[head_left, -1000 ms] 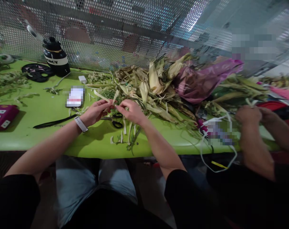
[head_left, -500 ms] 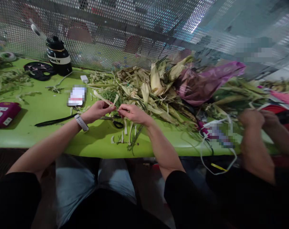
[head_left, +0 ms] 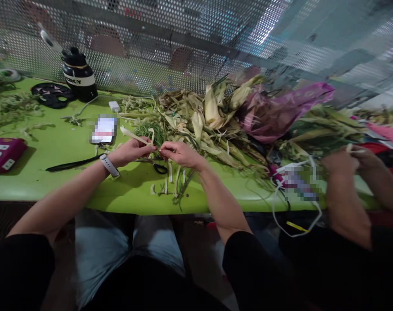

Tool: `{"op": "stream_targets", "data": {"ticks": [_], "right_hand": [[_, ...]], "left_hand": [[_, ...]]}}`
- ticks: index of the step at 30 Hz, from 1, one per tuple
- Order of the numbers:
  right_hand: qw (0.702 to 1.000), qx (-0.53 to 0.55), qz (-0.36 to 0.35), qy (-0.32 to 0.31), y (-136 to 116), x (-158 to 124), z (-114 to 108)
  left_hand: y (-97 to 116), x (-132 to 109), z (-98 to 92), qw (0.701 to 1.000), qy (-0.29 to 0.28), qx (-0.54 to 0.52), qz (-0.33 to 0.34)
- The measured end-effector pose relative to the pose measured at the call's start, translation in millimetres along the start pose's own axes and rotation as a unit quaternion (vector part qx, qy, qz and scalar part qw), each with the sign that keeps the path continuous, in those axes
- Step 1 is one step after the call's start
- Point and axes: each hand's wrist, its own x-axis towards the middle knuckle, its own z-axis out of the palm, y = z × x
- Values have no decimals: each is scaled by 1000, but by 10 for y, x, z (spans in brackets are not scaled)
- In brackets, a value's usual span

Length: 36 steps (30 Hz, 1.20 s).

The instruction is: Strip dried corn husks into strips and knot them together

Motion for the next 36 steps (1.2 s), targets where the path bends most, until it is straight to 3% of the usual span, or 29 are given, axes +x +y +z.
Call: {"op": "stream_targets", "data": {"ticks": [13, 18, 22, 26, 29, 32, 36], "right_hand": [[997, 65, 37, -2, 47, -43, -74], [975, 183, 49, 118, 53, 40, 44], [940, 299, 48, 159, 39, 139, 230], [913, 330, 34, 237, 53, 198, 374], [912, 311, 45, 265, 85, 213, 410], [913, 309, 63, 259, 118, 210, 385], [909, 372, 75, 176, 128, 175, 280]], "left_hand": [[-49, 38, -73, 994, -7, -107, 17], [-137, 69, -39, 988, -36, -148, -14], [-156, 53, 46, 988, -48, -143, -23], [-106, 27, 90, 994, -64, -85, -4], [-73, 7, 87, 995, -62, -81, -8], [-66, -10, 84, 995, -64, -77, -10], [-84, -13, 121, 993, -107, -52, -15]]}}
